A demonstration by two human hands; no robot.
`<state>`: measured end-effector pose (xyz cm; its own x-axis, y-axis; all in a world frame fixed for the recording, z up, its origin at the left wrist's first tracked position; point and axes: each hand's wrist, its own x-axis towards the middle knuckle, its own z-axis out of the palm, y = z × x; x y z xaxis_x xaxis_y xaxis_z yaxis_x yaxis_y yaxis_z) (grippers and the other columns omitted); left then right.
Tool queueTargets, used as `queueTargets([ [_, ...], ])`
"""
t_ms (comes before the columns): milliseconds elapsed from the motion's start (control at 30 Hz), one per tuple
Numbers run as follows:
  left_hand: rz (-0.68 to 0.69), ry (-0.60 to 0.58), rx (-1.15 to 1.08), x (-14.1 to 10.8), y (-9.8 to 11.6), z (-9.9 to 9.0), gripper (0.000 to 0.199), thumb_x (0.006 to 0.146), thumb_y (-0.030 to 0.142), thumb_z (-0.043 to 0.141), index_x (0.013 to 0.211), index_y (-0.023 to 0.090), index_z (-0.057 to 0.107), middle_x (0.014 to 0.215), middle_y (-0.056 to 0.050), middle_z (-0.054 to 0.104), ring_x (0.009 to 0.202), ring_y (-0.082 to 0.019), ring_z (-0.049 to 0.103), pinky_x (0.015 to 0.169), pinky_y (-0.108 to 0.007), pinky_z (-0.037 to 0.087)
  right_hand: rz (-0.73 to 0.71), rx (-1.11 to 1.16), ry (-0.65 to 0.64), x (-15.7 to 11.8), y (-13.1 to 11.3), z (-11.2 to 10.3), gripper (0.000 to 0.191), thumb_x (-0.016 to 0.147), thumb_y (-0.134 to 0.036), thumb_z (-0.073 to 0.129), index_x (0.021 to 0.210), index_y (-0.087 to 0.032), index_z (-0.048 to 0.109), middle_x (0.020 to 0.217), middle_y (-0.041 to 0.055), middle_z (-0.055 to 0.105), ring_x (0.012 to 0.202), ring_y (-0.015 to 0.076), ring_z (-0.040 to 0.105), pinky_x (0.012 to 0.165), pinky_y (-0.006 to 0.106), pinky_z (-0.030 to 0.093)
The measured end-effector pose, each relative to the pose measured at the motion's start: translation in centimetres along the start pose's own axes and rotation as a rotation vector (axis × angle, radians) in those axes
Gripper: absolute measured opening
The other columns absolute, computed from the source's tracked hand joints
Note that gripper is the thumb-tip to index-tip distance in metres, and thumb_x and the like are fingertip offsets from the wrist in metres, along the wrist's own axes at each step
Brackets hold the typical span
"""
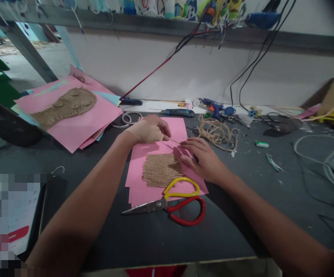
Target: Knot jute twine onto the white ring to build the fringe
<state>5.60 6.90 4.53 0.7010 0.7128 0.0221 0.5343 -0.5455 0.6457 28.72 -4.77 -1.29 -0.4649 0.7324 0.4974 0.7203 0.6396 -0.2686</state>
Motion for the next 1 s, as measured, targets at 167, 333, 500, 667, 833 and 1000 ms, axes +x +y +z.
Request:
queueTargets([
  [167, 0.063, -0.063, 0.082, 0.7, 0.8, 1.2, 0.022, 0.073, 0.035, 0.072, 0.088, 0.022, 0.081, 0.094, -0.005, 0.078, 0.087, -0.019, 0.065, 0.076, -0.029, 0.046, -0.006, 0.008, -0.017, -0.1, -0.1, -0.1, 0.035, 0.098, -0.035, 0.061, 0.123, -0.013, 0.067, 0.124, 0.014, 0.071, 0.124, 0.0312, 0.056, 0.108, 0.053, 0.047],
  [333, 0.085, -0.115, 0.113, 0.8, 0.5, 1.9, 0.023, 0.075, 0.038, 0.071, 0.09, 0.024, 0.08, 0.094, -0.004, 0.078, 0.087, -0.019, 0.066, 0.077, -0.029, 0.046, -0.023, 0.019, 0.004, -0.1, -0.1, -0.1, 0.033, 0.098, -0.036, 0.06, 0.123, -0.017, 0.067, 0.125, 0.0126, 0.071, 0.125, 0.0303, 0.057, 0.107, 0.055, 0.047],
  [500, 0.093, -0.089, -0.008, 0.8, 0.6, 2.2, 0.018, 0.073, 0.034, 0.074, 0.085, 0.022, 0.079, 0.086, -0.005, 0.077, 0.08, -0.019, 0.067, 0.07, -0.029, 0.046, 0.012, 0.021, 0.04, -0.2, -0.2, 0.1, 0.021, 0.097, -0.032, 0.062, 0.114, -0.021, 0.069, 0.114, 0.0098, 0.074, 0.121, 0.0289, 0.06, 0.102, 0.05, 0.05],
  [667, 0.096, -0.118, -0.058, 0.6, 1.6, 2.2, 0.021, 0.071, 0.032, 0.077, 0.087, 0.02, 0.078, 0.085, -0.006, 0.077, 0.08, -0.019, 0.068, 0.069, -0.028, 0.046, 0.165, 0.066, 0.135, -0.2, -0.5, 0.4, 0.013, 0.091, -0.031, 0.068, 0.103, -0.024, 0.067, 0.098, 0.0084, 0.073, 0.109, 0.0289, 0.065, 0.087, 0.045, 0.054],
  [833, 0.048, -0.175, -0.109, 0.4, 2.3, 2.6, 0.03, 0.068, 0.02, 0.071, 0.098, 0.021, 0.077, 0.083, -0.003, 0.077, 0.078, -0.02, 0.07, 0.067, -0.028, 0.046, 0.193, 0.118, 0.198, -0.3, -0.7, 0.7, 0.014, 0.091, -0.027, 0.069, 0.105, -0.025, 0.069, 0.092, 0.0061, 0.073, 0.096, 0.0251, 0.068, 0.079, 0.039, 0.054],
  [1000, 0.042, -0.203, -0.141, 0.4, 2.4, 2.8, 0.031, 0.067, 0.019, 0.07, 0.097, 0.02, 0.076, 0.083, -0.004, 0.078, 0.077, -0.02, 0.071, 0.064, -0.027, 0.048, 0.249, 0.167, 0.191, -0.3, -1.1, 1.0, 0.006, 0.092, -0.028, 0.068, 0.094, -0.023, 0.072, 0.091, 0.0056, 0.075, 0.089, 0.0229, 0.068, 0.075, 0.036, 0.054],
])
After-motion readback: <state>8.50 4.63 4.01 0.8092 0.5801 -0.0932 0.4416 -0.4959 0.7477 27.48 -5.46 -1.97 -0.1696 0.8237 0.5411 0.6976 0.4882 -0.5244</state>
